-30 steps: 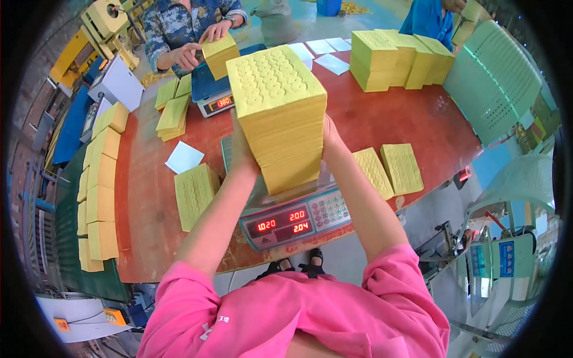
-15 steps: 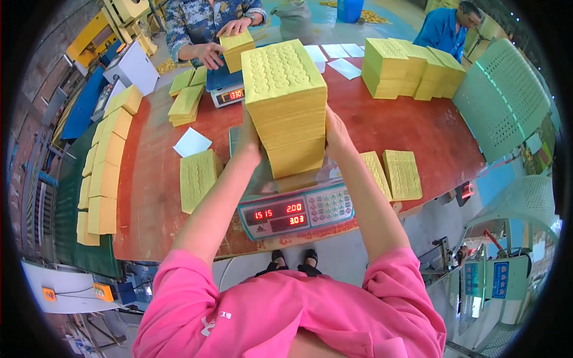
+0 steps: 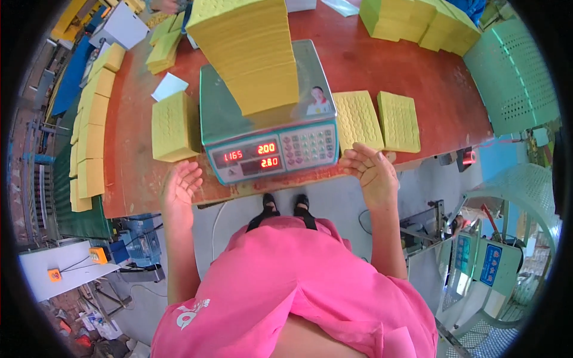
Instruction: Weighing bundles of yellow paper on a digital scale and adjusting sheets to reach a target weight.
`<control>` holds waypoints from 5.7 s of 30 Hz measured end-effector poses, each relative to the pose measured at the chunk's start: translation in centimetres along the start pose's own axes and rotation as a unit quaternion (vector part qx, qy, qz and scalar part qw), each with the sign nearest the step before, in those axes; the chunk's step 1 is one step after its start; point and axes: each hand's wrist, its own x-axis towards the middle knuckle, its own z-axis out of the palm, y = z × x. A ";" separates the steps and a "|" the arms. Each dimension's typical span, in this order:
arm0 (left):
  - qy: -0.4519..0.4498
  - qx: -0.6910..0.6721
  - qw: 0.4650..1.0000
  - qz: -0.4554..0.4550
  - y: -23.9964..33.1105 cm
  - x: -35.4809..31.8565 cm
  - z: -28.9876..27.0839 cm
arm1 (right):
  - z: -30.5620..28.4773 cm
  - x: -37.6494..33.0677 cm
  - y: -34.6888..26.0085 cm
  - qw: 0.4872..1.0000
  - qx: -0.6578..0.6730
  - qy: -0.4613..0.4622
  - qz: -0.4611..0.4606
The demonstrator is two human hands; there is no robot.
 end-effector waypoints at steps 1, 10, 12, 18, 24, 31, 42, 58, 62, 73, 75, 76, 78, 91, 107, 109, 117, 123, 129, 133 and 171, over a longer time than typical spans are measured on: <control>-0.002 -0.011 1.000 -0.003 -0.2 -0.2 0.0 | -0.4 -0.2 0.1 1.000 -0.002 0.010 0.010; -0.070 0.018 0.997 0.008 0.3 -1.1 4.7 | -0.9 -0.9 1.1 0.999 0.001 0.031 0.022; -0.045 -0.012 0.999 0.012 0.4 -1.5 5.5 | -0.9 -1.0 1.5 0.999 0.011 0.016 0.028; -0.027 -0.006 1.000 0.000 0.6 -2.1 6.1 | -0.8 -0.9 2.1 0.998 0.015 0.014 0.056; -0.061 0.022 0.998 -0.007 0.5 -1.3 5.7 | -0.3 -0.3 2.0 0.999 0.010 0.016 0.045; -0.118 0.024 0.992 0.033 2.6 0.9 5.8 | 1.1 -0.5 3.7 0.998 0.006 0.041 0.043; -0.158 0.212 0.848 0.459 12.6 5.8 12.1 | 6.1 -0.3 5.4 0.996 0.060 0.020 0.063; -0.234 0.519 0.709 0.416 18.6 12.2 20.6 | 2.2 1.1 1.0 0.992 0.053 -0.015 0.111; -0.225 0.525 0.719 0.396 18.8 12.4 20.7 | 0.5 2.0 -1.2 0.989 0.037 -0.043 0.135; -0.221 0.518 0.741 0.367 18.9 12.1 21.0 | 0.5 3.0 -2.2 0.984 0.031 -0.084 0.155; -0.223 0.510 0.745 0.366 19.1 11.9 20.7 | 0.9 2.6 -1.9 0.984 0.031 -0.086 0.154; -0.225 0.505 0.749 0.366 19.2 11.9 20.5 | 1.2 2.3 -1.7 0.983 0.031 -0.081 0.159; -0.226 0.510 0.736 0.384 19.3 12.4 20.1 | 1.7 1.8 -1.3 0.984 0.031 -0.076 0.161; -0.176 0.547 0.512 0.639 18.3 11.2 19.9 | 6.3 -1.6 1.7 0.993 0.039 -0.039 0.104; -0.354 0.510 0.398 0.675 8.1 -1.8 15.6 | 12.5 0.4 -4.1 0.987 0.106 -0.115 0.044; -0.356 0.499 0.460 0.642 6.3 -1.7 17.2 | 9.5 0.6 -4.0 0.998 0.033 -0.017 0.041; -0.414 0.372 0.771 0.310 -1.8 -0.9 24.3 | -9.6 2.2 -10.3 0.953 -0.158 0.230 -0.120; -0.450 0.333 0.827 0.056 -8.2 -1.3 31.6 | -16.5 3.9 -14.4 0.956 -0.081 0.259 -0.113; -0.378 0.418 0.809 0.167 -10.6 -1.8 34.5 | -19.2 5.6 -13.1 0.981 0.052 0.181 -0.038; -0.320 0.396 0.851 0.126 -10.5 -1.3 36.0 | -21.7 6.1 -12.7 0.978 0.117 0.167 -0.037; -0.271 0.466 0.822 0.183 -18.9 4.5 43.4 | -20.9 8.8 -11.7 0.930 -0.327 0.165 0.003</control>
